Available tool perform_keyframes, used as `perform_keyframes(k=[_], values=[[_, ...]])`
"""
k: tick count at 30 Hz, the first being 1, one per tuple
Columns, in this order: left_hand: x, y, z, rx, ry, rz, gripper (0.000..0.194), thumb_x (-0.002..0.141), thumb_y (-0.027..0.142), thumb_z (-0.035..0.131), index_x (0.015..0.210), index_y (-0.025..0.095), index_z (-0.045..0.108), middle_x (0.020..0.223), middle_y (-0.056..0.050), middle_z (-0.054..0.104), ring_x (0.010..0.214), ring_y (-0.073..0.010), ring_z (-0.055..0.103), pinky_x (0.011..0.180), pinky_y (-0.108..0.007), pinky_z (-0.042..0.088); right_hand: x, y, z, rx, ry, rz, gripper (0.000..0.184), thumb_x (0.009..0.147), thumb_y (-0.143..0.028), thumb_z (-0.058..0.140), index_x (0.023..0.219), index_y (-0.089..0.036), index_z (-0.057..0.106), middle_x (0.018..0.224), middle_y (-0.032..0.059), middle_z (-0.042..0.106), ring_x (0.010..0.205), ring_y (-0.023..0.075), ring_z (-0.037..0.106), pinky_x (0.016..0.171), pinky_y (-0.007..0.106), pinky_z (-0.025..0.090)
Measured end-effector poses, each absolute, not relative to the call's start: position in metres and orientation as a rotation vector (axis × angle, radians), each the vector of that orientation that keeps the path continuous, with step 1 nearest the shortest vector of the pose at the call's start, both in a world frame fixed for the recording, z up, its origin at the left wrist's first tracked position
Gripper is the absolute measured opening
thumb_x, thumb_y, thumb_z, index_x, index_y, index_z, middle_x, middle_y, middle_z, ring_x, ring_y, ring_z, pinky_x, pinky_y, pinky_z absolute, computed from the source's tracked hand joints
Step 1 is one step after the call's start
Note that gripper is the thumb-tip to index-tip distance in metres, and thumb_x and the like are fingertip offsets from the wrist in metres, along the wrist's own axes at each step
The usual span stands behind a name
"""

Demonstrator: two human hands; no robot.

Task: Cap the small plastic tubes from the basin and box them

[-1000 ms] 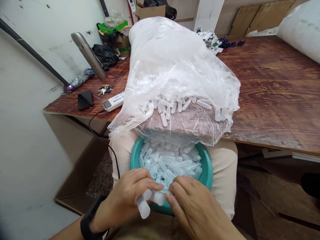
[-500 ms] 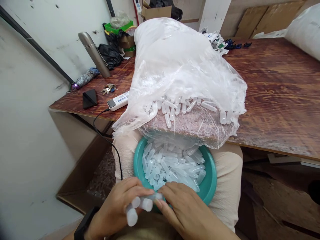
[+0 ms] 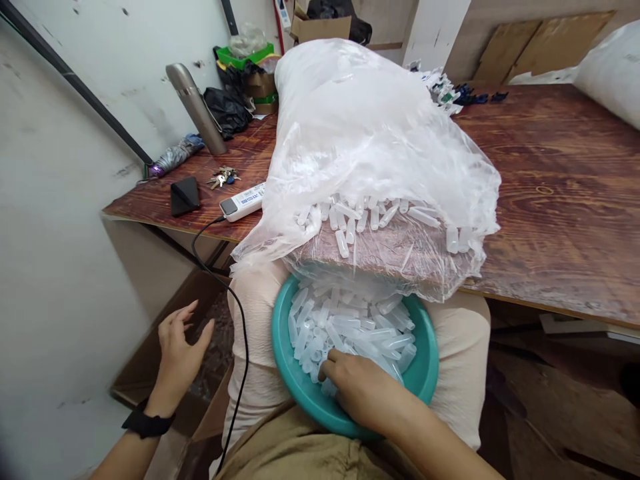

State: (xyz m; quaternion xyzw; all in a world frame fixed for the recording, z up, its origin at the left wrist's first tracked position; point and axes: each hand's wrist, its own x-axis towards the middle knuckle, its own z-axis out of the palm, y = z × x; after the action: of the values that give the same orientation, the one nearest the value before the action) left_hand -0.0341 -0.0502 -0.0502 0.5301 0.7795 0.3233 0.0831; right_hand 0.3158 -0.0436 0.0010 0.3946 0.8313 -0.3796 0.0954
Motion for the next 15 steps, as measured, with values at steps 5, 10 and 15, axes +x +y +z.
perform_keyframes(k=[5,10,15], values=[[0.061,-0.016,0.008,2.416,1.173,0.603,0.028,0.101,0.018,0.045,0.123,0.024,0.061,0.117,-0.005,0.068,0.111,-0.019,0.062,0.1,-0.034,0.048,0.302,-0.04,-0.005,1.143,2.467,-1.02,0.047,0.077,0.004,0.049,0.114,-0.015,0.071,0.111,0.0135,0.072,0.094,0.0274,0.072,0.073,0.031,0.046],[0.124,0.033,0.008,2.779,0.795,-0.036,0.033,0.094,0.008,0.051,0.122,0.02,0.064,0.131,-0.007,0.065,0.116,-0.0252,0.058,0.097,-0.041,0.044,0.303,-0.041,-0.001,1.091,2.494,-0.96,0.038,0.082,0.001,0.05,0.11,-0.009,0.072,0.106,0.0179,0.076,0.096,0.0301,0.073,0.073,0.031,0.047],[0.145,0.043,-0.005,2.877,0.701,-0.061,0.013,0.092,0.013,0.058,0.096,0.017,0.071,0.098,-0.009,0.072,0.09,-0.0263,0.065,0.08,-0.04,0.046,0.308,-0.04,0.0,1.123,2.46,-1.006,0.027,0.083,-0.007,0.059,0.104,-0.011,0.076,0.101,0.0165,0.08,0.088,0.0294,0.076,0.064,0.03,0.048]])
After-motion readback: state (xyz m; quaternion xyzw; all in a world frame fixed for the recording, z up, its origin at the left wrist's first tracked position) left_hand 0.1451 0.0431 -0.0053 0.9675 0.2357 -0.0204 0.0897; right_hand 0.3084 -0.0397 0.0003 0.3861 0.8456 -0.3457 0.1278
